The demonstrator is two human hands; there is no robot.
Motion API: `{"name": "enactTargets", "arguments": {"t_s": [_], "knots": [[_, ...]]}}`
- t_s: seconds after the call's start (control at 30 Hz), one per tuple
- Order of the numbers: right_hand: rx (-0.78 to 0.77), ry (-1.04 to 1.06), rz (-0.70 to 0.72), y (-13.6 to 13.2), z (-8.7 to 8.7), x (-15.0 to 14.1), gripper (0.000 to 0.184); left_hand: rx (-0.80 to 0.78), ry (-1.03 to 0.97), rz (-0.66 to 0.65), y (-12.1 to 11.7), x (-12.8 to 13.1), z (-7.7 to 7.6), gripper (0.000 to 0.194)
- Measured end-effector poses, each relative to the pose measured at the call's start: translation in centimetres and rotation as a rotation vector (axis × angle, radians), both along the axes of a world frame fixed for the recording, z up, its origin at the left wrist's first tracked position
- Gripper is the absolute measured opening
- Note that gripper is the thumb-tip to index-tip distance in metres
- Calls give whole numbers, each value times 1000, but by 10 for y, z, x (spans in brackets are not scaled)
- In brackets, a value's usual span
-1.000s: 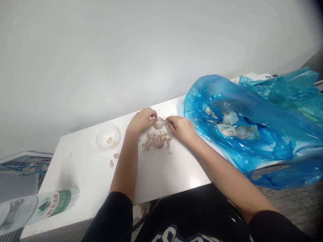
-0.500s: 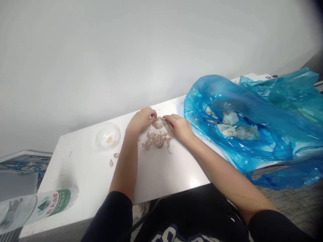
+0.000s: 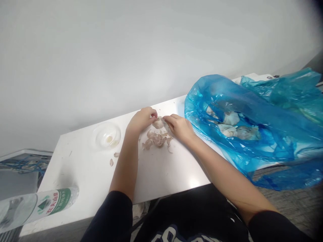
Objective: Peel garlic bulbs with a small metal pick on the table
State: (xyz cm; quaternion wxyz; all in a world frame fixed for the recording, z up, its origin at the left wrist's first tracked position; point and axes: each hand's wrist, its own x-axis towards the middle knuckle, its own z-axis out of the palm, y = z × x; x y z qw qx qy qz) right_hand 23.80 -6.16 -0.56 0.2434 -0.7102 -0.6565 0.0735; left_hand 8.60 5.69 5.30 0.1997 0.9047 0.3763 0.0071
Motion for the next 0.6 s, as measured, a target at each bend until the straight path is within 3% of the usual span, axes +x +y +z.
{"name": "enactTargets", "arguments": {"t_s": [0.6], "knots": [[1, -41, 5, 0, 0, 2, 36, -10, -20, 11, 0, 0, 0, 13]]}}
